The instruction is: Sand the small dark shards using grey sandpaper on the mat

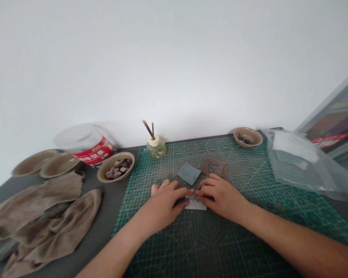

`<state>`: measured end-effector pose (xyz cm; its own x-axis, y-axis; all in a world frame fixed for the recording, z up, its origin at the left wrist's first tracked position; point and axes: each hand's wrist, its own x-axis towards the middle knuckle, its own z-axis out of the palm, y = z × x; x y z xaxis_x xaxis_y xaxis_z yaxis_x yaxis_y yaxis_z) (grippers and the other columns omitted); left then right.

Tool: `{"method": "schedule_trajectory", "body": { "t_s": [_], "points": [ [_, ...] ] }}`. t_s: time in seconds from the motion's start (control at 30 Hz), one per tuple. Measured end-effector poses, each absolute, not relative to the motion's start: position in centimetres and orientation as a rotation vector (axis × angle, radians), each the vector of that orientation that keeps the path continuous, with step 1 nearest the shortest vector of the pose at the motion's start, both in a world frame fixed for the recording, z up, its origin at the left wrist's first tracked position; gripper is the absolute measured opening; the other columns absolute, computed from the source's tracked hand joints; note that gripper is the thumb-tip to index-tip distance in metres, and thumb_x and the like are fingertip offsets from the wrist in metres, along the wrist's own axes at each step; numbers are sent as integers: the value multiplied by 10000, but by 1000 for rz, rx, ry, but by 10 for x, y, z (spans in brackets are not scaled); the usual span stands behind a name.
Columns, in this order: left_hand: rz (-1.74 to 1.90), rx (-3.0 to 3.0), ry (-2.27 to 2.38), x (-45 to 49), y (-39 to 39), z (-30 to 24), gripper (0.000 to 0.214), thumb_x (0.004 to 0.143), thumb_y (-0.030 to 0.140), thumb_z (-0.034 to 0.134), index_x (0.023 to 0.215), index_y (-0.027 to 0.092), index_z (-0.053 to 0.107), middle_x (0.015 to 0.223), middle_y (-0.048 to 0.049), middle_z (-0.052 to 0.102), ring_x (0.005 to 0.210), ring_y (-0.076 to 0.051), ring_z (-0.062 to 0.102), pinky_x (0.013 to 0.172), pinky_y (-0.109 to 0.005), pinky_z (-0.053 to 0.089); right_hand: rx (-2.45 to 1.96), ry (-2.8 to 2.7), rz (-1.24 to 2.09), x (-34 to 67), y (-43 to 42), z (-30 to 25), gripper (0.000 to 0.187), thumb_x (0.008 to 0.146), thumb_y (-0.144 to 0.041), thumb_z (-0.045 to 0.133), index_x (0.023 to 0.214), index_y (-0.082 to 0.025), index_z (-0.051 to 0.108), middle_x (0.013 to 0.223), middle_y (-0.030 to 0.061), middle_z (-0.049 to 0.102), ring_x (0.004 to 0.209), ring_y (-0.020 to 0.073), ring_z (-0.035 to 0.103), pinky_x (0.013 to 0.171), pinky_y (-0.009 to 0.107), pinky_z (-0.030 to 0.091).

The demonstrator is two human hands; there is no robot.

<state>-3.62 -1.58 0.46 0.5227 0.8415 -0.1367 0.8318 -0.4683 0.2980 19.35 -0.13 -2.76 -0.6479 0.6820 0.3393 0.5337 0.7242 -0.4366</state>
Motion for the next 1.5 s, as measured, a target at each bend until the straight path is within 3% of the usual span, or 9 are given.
{"method": "schedule_trajectory", "body": {
  "t_s": [0.87,1.03,1.23,1.37,1.5],
  "points": [
    [97,2428,1382,-37,-17,3,226,929,313,527,1132,359,617,989,-21,581,994,-262,467,780,-382,297,-942,-2460,473,198,-1,-23,77,843,-172,635,769,-194,638,870,16,659,817,163,530,842,347,390],
    [98,2462,1379,-39,-14,-1,226,925,319,528,1129,346,622,984,-29,581,981,-268,465,768,-380,291,-789,-2509,556,198,1,-24,83,747,-152,691,744,-202,625,867,-7,669,798,153,538,818,319,392],
    [221,2508,1291,-36,-16,11,223,895,234,555,1091,313,626,984,-31,583,987,-257,469,793,-384,297,-840,-2391,559,194,0,-20,51,800,-178,677,798,-194,629,895,1,682,836,150,589,899,347,371],
    [383,2496,1092,-31,-21,21,325,840,180,626,1143,290,592,1026,-24,607,1007,-231,490,854,-378,309,-820,-2220,697,189,-8,-15,104,818,-253,702,835,-204,612,908,-10,681,870,150,588,875,320,398],
    [490,2505,953,-31,-23,19,212,896,159,562,1076,262,610,997,-15,638,1003,-198,529,867,-359,313,-930,-2086,870,191,-13,-13,163,818,-302,706,891,-210,592,908,0,640,815,146,572,736,271,446]
  ]
}}
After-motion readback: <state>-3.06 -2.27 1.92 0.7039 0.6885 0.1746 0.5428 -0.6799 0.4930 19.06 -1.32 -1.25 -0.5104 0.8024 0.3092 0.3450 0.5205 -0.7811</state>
